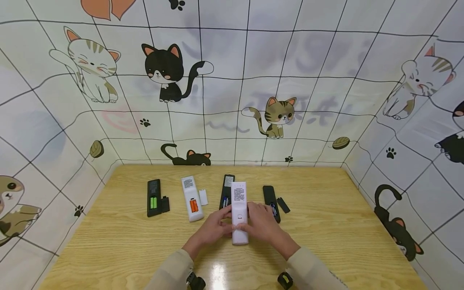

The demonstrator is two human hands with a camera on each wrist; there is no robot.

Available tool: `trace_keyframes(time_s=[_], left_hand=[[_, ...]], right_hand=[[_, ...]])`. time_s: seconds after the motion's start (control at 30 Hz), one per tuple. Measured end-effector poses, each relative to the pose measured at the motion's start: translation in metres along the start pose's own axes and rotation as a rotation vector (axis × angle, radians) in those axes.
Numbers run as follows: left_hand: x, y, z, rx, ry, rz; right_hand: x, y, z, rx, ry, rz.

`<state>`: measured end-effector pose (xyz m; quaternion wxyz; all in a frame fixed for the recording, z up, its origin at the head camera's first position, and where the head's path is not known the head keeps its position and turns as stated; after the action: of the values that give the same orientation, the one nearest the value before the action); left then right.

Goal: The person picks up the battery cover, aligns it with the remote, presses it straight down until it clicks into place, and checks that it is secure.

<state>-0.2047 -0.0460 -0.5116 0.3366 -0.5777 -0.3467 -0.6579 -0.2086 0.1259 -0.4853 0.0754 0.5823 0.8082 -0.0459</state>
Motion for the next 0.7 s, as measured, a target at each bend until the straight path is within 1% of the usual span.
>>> trace_keyframes(time_s=[0.13, 0.27, 0.43, 0.53, 0.7], left_hand=[[-0.0001, 0.0001, 0.0005, 0.004, -0.018, 0.003], [-0.0007, 0.0000, 0.0006, 0.005, -0.033, 0.003], [-0.0007, -0.0005, 0.0002, 0.007, -0.037, -0.002], [-0.0001, -0.0005, 0.0003, 0.010, -0.036, -0.001], [0.0009, -0.0003, 0.0006, 0.030, -0.033, -0.019]], right_hand=[[-0.0011, 0.0009, -0.0014, 0.022, 0.006, 0.020], [-0.0030, 0.0010, -0.0010, 0.046, 0.037, 0.053], [-0.0036, 0.0002, -0.0007, 0.047, 0.061, 0.080], [-0.0024, -0.0001, -0.0012, 0.050, 0.080, 0.076], [-0.0010, 0.0005, -0.0018, 0.072, 0.143, 0.033]])
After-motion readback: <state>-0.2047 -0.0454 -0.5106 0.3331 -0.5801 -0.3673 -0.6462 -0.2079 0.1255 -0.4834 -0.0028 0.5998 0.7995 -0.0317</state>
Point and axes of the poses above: each hand's wrist, its own y-axis away from the middle knuckle, its own z-axis out of the palm, x = y × z, the point moved 3 cm from there along -y, towards the middle knuckle, and after that the axes turned 13 degrees about y, right-handed, at the moved point
